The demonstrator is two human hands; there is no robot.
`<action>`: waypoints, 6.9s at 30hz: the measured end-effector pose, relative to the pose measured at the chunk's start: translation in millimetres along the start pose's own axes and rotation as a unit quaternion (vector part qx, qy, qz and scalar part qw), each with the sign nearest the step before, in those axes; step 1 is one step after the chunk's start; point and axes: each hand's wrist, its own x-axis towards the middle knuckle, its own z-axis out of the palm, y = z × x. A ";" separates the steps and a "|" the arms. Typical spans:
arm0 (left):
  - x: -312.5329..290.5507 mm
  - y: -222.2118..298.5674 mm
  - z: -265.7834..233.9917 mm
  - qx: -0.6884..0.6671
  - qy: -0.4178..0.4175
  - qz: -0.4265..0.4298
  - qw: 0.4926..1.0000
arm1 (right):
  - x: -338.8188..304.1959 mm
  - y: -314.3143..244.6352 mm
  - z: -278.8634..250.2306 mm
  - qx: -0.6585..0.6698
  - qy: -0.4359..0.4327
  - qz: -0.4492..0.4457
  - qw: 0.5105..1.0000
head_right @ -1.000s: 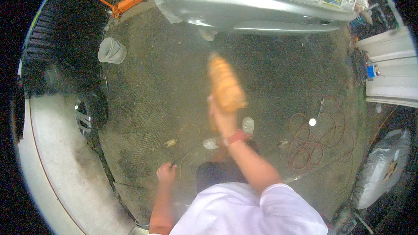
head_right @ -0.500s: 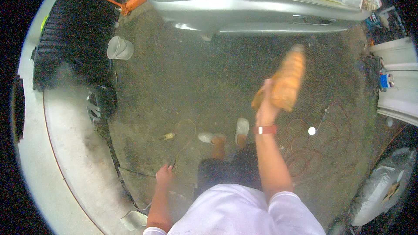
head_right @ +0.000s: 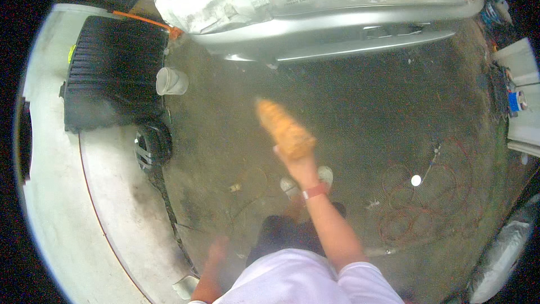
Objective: The person sprays paint onto a car bumper using a spray gun, then uses a heat gun to dry the surface, and finally applies another coat of paint. The bumper is partially covered with newspaper to protect adjacent areas.
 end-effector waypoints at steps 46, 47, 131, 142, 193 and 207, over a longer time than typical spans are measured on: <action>234.3 -291.9 -134.2 -0.340 0.123 -0.086 0.928 | 121.5 -6.7 351.0 0.300 0.419 0.319 0.796; 244.3 -315.0 -127.9 -0.315 0.170 -0.076 0.931 | 126.0 -19.9 385.2 0.287 0.409 0.327 0.802; 905.7 -526.5 -635.2 -0.293 -0.202 0.028 0.934 | 413.5 -246.6 822.2 0.223 0.337 0.030 0.914; 876.2 -460.9 -630.5 -0.250 -0.226 0.099 0.936 | 315.7 -250.6 675.7 0.348 0.530 0.000 0.774; 766.0 -460.9 -627.6 -0.204 -0.131 0.162 0.957 | 359.8 -2.1 766.8 0.167 0.459 0.245 0.838; 813.8 -473.9 -634.9 -0.244 -0.154 0.144 0.947 | 353.3 -89.7 804.4 0.173 0.522 0.140 0.824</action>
